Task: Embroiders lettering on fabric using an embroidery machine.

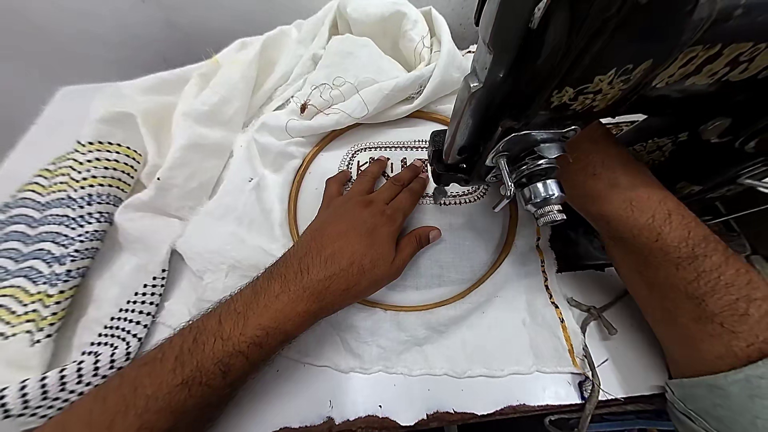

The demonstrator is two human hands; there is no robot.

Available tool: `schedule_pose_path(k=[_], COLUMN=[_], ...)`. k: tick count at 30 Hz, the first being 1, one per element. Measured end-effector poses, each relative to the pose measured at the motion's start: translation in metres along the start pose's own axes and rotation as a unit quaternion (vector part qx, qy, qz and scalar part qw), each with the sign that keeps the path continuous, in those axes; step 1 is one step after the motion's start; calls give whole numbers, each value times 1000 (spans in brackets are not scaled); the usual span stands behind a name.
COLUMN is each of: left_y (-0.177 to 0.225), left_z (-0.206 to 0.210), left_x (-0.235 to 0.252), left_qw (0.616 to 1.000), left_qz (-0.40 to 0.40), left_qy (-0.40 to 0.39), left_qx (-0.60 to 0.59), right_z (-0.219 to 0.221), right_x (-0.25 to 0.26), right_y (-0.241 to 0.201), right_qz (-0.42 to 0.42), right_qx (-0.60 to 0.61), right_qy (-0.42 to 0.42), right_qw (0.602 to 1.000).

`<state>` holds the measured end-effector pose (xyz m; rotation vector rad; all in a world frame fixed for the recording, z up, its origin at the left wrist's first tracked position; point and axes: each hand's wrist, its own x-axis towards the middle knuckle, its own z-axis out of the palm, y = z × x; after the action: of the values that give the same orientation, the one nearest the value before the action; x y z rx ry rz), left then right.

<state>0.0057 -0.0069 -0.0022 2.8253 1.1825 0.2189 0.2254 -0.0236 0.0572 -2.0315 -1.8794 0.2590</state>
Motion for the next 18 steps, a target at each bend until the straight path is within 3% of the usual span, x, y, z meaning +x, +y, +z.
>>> schedule_pose_path(k=[9,14,18], left_y=[-1,-1,-1], left_z=[0,0,1], left_x=[1,0,0], left_qw=[1000,1000,1000], left_qz=[-4,-1,0], left_qy=[2,6,5], left_qx=[-4,-5,-1], right_z=[2,6,2], right_x=[0,1,0], right_y=[0,6,1], right_qz=[-14,-44,-3], right_qx=[-45,-21,-3], right_qy=[-15,22,2], right_qw=[999,999,1000])
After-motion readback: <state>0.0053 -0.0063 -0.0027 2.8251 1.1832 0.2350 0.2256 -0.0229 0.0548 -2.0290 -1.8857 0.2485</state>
